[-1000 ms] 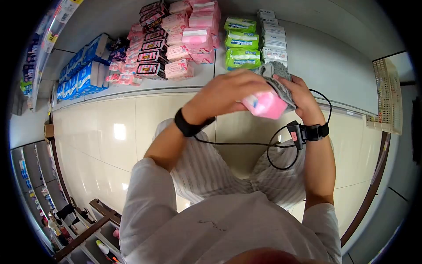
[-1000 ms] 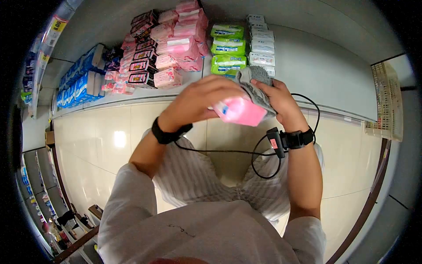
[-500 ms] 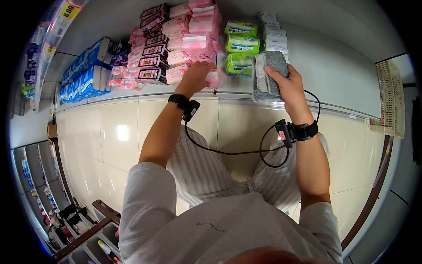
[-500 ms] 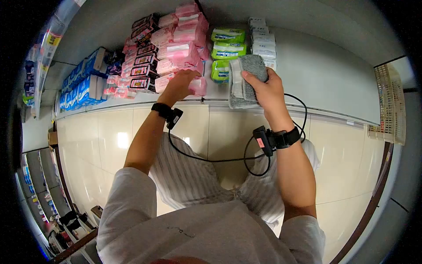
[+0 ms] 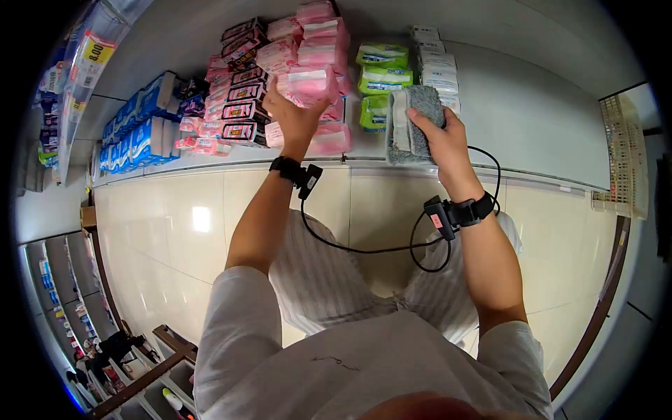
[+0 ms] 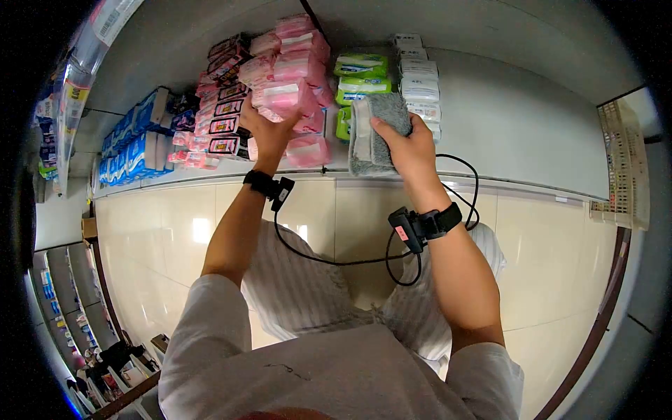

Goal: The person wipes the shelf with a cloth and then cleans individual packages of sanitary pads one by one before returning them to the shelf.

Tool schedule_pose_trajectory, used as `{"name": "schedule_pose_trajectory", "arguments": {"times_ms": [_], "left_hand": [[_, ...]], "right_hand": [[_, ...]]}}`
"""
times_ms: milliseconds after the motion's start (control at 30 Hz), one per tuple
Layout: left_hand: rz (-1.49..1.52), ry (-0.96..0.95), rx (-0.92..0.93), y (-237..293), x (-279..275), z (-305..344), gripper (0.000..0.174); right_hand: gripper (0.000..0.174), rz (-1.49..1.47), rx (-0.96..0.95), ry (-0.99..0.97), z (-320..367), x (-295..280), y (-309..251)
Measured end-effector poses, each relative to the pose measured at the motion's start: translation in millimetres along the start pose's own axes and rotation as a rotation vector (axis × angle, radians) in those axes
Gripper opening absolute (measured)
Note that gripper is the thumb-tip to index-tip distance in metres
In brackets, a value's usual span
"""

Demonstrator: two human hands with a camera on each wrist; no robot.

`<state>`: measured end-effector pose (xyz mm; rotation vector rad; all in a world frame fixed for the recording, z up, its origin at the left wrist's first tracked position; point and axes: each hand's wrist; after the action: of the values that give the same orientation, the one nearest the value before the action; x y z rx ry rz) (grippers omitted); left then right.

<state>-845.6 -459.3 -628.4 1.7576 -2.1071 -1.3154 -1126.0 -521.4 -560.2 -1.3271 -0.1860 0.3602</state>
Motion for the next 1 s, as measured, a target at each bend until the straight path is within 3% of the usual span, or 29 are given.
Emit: {"name": "schedule_pose_trajectory", "arguments": {"times_ms": [33, 133, 167, 233, 300, 333, 400, 433, 467, 500, 533, 567, 600, 733, 800, 867, 933, 1000], "left_hand": [[-0.025, -0.051, 0.048, -2, 3, 0, 0.110], [-0.015, -0.126, -0.046, -6, 12, -2, 0.110], [0.023, -0.157, -0.086, -9, 15, -4, 0.098], [0.027, -0.158, -0.148, -5, 12, -7, 0.094], [0.033, -0.157, -0.206, 4, 7, -13, 0.089], [0.107, -0.088, -0.267, 11, 1, -17, 0.083], [0.368, 0.042, -0.347, 9, -2, -22, 0.074], [0.458, -0.037, -0.409, 21, -10, -24, 0.071], [0.546, -0.118, -0.474, 33, -22, -24, 0.068], [0.544, -0.122, -0.474, 40, -30, -22, 0.068], [0.670, -0.372, -0.589, 46, -37, -19, 0.066], [0.792, -0.625, -0.705, 52, -45, -15, 0.065], [0.855, -0.751, -0.545, 61, -50, -10, 0.066], [0.953, -0.727, -0.647, 42, -42, 4, 0.068], [0.920, -0.699, -0.685, 38, -42, 4, 0.066], [0.903, -0.976, -0.748, 45, -43, -2, 0.072], [0.853, -0.988, -0.779, 50, -39, -1, 0.074], [0.751, -1.083, -0.522, 37, -31, 4, 0.069]], "right_hand": [[0.054, -0.001, -0.003, -0.002, -2, 2, 1], [0.056, -0.012, 0.028, 0.023, -9, 7, 7], [0.057, -0.048, 0.020, 0.030, -9, 9, 7], [0.059, -0.087, 0.010, 0.036, -13, 15, 14], [0.065, 0.153, -0.269, 0.202, -18, 25, 15], [0.065, 0.154, -0.276, 0.203, -15, 27, 8], [0.073, 0.560, -0.690, 0.351, 0, 30, -7], [0.088, 0.613, -0.741, 0.262, 4, 30, -8], [0.088, 0.612, -0.739, 0.265, 5, 33, -9], [0.093, 0.704, -0.899, 0.200, 7, 37, -10], [0.098, 0.794, -1.055, 0.130, 9, 42, -10], [0.106, 0.803, -1.055, 0.085, 12, 50, -10], [0.106, 0.802, -1.049, 0.080, 13, 52, -10], [0.106, 0.714, -0.953, 0.020, 4, 48, -11], [0.102, 0.914, -1.133, -0.056, 2, 46, -10], [0.100, 0.963, -1.161, -0.068, 9, 49, -10], [0.098, 1.012, -1.186, -0.082, 13, 51, -13], [0.096, 0.872, -1.044, -0.110, 12, 48, -21]]}}
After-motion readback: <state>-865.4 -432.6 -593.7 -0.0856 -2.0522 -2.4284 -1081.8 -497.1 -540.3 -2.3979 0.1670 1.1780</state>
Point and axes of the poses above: each hand's wrist, its own z-axis away from the middle knuckle, its own x-axis out of the palm, y = z × x, and after that the axes turned 13 degrees about z, right-handed
